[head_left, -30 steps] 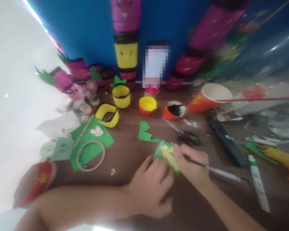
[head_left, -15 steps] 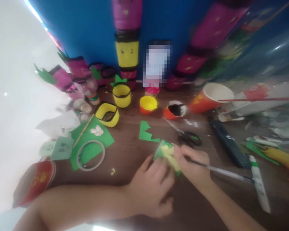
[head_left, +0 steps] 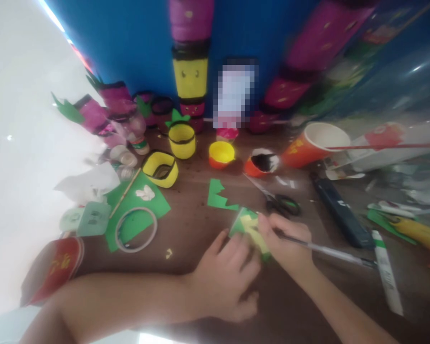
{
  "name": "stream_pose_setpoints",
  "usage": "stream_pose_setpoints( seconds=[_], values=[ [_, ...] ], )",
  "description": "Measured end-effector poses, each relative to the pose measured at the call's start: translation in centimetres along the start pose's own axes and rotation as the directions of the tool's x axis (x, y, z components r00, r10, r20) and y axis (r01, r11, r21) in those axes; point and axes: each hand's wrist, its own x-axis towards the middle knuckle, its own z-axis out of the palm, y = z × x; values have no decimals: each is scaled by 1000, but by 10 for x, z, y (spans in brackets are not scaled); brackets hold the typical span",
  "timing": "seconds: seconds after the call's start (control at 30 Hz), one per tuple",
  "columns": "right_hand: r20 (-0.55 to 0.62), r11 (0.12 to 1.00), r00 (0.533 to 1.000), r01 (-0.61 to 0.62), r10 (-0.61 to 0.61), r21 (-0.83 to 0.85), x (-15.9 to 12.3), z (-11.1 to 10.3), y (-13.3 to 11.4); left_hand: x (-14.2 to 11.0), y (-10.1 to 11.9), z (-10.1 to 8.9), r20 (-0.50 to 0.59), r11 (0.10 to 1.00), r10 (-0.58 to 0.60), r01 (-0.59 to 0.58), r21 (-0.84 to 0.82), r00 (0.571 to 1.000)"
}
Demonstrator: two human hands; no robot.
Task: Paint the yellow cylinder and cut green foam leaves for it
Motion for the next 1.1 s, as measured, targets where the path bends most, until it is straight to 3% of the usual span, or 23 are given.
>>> stream_pose_setpoints(
  seconds=[0.3, 1.1],
  values=[
    [-1, 996, 996, -90, 90, -9, 1, -1, 0, 0, 0, -2, 19, 1000, 2, -2, -4, 1000],
    [28, 998, 998, -50, 49, 39, 1, -1, 0, 0, -1, -1, -13, 1000, 3, -3, -11, 1000]
  ],
)
